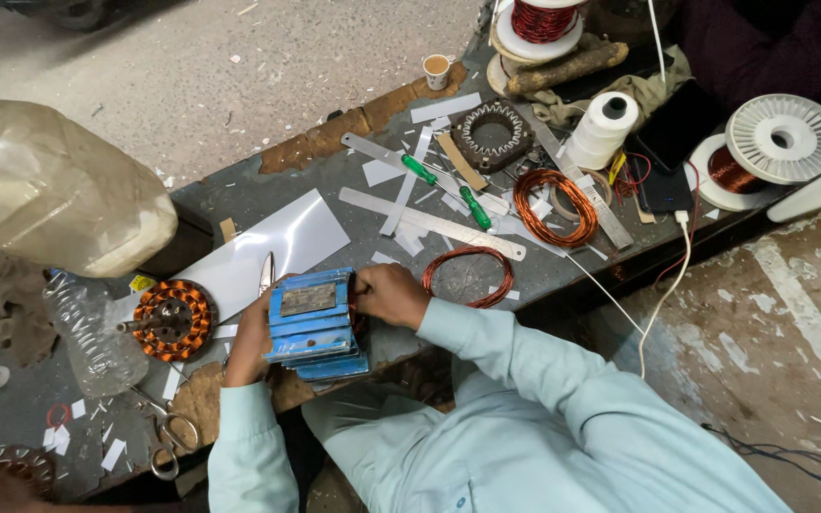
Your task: The person winds copper wire into the slots of a blue motor stator. They repeatedly insert loops of wire into the stator slots and push them down by hand. The person works on a single stator throughout the clip.
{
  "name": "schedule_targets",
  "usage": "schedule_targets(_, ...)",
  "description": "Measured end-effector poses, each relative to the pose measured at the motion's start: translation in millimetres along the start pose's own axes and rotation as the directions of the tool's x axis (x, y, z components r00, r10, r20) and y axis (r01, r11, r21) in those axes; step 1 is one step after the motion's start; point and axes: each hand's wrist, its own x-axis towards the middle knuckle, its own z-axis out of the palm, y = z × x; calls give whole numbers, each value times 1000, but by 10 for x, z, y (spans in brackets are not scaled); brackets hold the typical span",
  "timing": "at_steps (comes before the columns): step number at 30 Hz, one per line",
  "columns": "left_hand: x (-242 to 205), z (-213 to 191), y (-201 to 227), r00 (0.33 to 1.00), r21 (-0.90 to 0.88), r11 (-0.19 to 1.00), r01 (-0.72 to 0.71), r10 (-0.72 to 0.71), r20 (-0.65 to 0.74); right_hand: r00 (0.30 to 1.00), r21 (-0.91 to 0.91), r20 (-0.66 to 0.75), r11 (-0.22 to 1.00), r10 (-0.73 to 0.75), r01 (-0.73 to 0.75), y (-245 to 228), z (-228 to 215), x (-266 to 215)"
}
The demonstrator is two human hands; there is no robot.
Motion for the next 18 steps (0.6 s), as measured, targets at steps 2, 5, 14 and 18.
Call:
schedule_targets(2, 22, 0, -20, 998, -15, 998, 60, -61, -13, 997, 7, 48, 999, 52, -52, 44, 14, 27)
schedule_targets(5, 115, 31, -10, 994, 167, 980, 107, -104, -27, 995, 3, 55, 997, 81, -81, 81, 11, 78)
schedule_targets(14, -630, 118, 490, 813, -42, 999, -5, -21, -582, 982, 61, -51, 981, -179, 182, -190, -589, -162)
schedule_targets(18, -843, 859, 1083, 608, -332, 926, -178, -161, -777, 968, 189, -20, 949, -252, 251, -450, -670, -93)
